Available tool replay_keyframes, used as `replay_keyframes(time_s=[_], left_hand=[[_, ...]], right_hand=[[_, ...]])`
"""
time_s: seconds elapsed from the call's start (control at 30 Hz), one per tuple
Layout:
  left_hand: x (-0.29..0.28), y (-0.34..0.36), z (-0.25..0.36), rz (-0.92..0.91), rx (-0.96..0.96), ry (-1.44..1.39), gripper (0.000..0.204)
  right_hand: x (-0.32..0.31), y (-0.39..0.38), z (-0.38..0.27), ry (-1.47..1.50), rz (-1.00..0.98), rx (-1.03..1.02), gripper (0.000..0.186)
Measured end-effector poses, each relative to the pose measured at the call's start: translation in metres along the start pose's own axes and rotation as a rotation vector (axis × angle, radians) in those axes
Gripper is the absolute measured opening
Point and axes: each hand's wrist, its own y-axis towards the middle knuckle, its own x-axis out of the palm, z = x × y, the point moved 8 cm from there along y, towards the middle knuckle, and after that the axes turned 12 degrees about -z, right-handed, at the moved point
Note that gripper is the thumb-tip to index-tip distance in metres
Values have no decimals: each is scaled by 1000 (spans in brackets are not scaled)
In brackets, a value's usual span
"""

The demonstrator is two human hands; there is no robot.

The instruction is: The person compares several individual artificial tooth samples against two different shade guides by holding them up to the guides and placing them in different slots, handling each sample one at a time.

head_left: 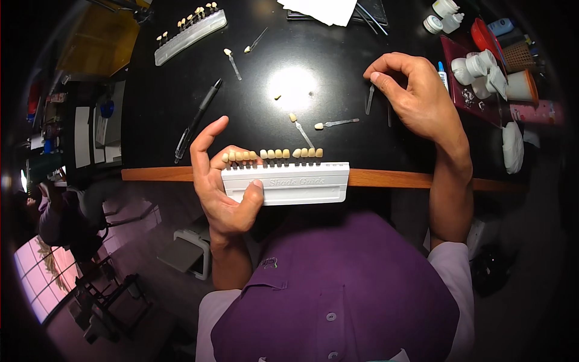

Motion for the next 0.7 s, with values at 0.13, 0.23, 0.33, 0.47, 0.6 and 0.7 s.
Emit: replay_keyframes(time_s=[0.13,0.23,0.33,0.47,0.6,0.7], left_hand=[[1,0,0,26,-21,22,90],[1,0,1,-17,-8,34,90],[0,-1,0,0,-19,22,89],[1,0,1,-33,29,4,85],[3,1,0,-36,27,12,85],[1,-1,0,1,0,-8,85]], right_hand=[[-1,-1,-11,-121,76,-93,16],[-5,-3,-10,-91,129,-112,15],[-14,-6,-10,-52,210,-109,16],[-28,-8,-4,-98,318,-119,15],[-37,-11,4,-170,374,-72,15],[-37,-14,3,-208,365,-42,17]])
